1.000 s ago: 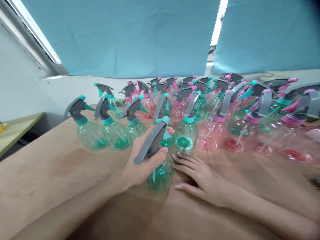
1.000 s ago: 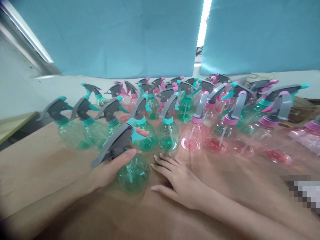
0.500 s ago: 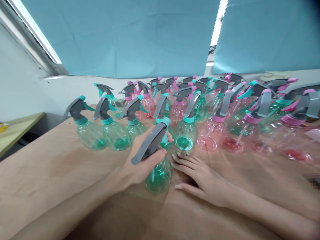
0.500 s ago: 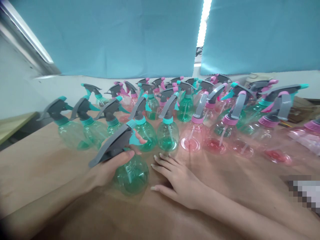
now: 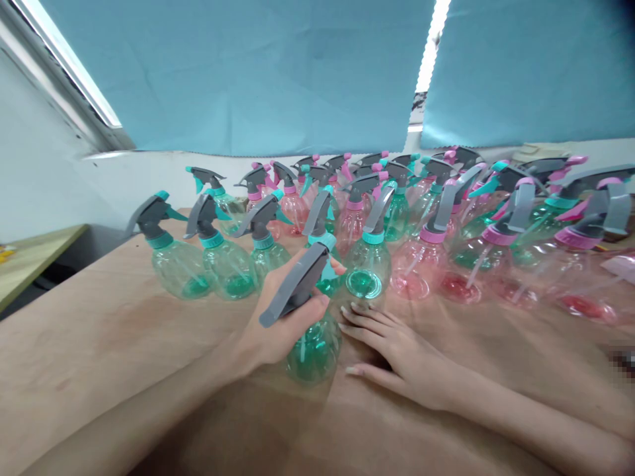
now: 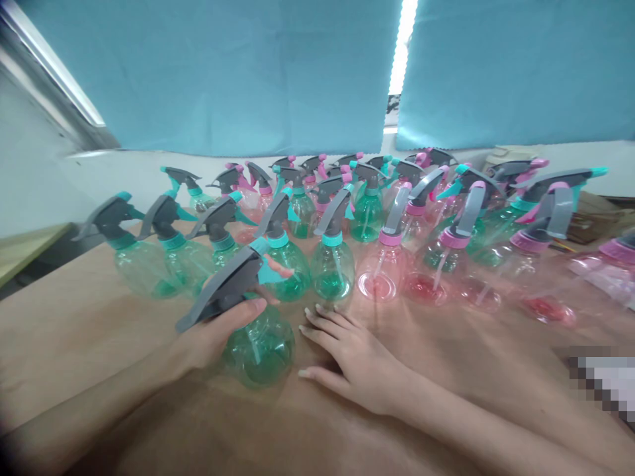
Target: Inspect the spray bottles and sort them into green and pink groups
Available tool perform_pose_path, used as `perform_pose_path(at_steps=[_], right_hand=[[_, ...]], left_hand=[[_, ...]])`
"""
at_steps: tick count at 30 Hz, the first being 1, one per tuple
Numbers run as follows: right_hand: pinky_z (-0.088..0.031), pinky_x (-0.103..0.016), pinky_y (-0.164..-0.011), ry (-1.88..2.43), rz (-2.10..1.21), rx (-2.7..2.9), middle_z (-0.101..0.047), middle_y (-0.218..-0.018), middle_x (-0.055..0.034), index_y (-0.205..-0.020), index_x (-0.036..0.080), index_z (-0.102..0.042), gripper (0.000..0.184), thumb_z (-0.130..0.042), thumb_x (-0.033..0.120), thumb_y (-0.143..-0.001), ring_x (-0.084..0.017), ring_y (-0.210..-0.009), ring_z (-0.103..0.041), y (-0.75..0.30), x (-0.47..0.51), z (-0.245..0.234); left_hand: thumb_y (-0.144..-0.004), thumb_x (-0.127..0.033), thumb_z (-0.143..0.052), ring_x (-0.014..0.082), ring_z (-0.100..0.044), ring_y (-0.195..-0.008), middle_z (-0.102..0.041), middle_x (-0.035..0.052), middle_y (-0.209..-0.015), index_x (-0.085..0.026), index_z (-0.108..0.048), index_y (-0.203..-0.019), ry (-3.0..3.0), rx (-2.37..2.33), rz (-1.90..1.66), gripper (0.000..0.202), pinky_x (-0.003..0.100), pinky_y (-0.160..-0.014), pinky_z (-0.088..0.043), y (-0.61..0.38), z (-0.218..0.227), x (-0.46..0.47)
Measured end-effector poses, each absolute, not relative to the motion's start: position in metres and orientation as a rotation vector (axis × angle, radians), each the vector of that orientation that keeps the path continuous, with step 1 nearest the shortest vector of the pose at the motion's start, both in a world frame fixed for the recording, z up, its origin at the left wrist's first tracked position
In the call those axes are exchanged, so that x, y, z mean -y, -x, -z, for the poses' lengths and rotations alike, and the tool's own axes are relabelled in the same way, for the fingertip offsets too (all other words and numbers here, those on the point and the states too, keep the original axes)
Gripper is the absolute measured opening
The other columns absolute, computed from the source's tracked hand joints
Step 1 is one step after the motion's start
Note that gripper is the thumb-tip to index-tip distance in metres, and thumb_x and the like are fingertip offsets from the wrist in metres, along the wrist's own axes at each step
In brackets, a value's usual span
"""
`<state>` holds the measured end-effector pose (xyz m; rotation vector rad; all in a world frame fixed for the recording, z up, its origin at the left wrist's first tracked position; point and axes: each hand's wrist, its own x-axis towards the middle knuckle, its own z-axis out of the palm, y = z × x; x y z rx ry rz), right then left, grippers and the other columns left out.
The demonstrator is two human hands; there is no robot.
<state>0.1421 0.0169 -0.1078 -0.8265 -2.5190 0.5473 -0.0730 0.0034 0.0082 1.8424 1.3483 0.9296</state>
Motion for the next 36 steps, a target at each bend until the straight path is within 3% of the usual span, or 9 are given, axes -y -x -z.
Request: perform_pose_path(at_steps=[3, 6, 13, 36], right_hand=[[-0.033, -0.050, -0.113, 0.830, -0.538, 2.528, -0.044, -0.149, -0.0084, -0.146, 0.022, -0.040, 0.063, -0.052, 0.053, -0.092, -0.028, -0.140, -0.034, -0.1420, -0.0166, 0.1072], [-0.033, -0.051, -0.113, 0.821, -0.540, 2.522, -0.044, -0.148, -0.0084, -0.146, 0.023, -0.040, 0.062, -0.053, 0.052, -0.092, -0.028, -0.139, -0.035, -0.1422, -0.0171, 0.1077], [-0.032, -0.050, -0.113, 0.814, -0.536, 2.526, -0.045, -0.148, -0.0086, -0.146, 0.023, -0.040, 0.063, -0.053, 0.052, -0.092, -0.028, -0.140, -0.035, -0.1418, -0.0179, 0.1087], [-0.032, -0.050, -0.113, 0.815, -0.524, 2.535, -0.044, -0.149, -0.0079, -0.145, 0.022, -0.041, 0.062, -0.051, 0.053, -0.093, -0.027, -0.140, -0.034, -0.1419, -0.0179, 0.1086]], left_hand=[[-0.077, -0.019, -0.052, 0.0156, -0.054, -0.054, -0.042, -0.0080, -0.052, -0.028, -0.056, -0.120, -1.826, -1.357, -0.854, 0.044, 0.024, -0.054, -0.044, 0.0709, -0.0124, -0.0028], [-0.077, -0.021, -0.051, 0.0162, -0.054, -0.056, -0.045, -0.0067, -0.055, -0.028, -0.056, -0.122, -1.853, -1.393, -0.870, 0.046, 0.025, -0.053, -0.042, 0.0705, -0.0121, -0.0027], [-0.076, -0.024, -0.052, 0.0140, -0.050, -0.056, -0.057, -0.0032, -0.071, -0.028, -0.057, -0.121, -1.891, -1.401, -0.920, 0.045, 0.025, -0.053, -0.041, 0.0716, -0.0058, -0.0040], [-0.078, -0.022, -0.052, 0.0119, -0.044, -0.050, -0.052, -0.0054, -0.063, -0.026, -0.057, -0.117, -1.858, -1.339, -0.943, 0.040, 0.024, -0.050, -0.038, 0.0710, -0.0060, -0.0035]])
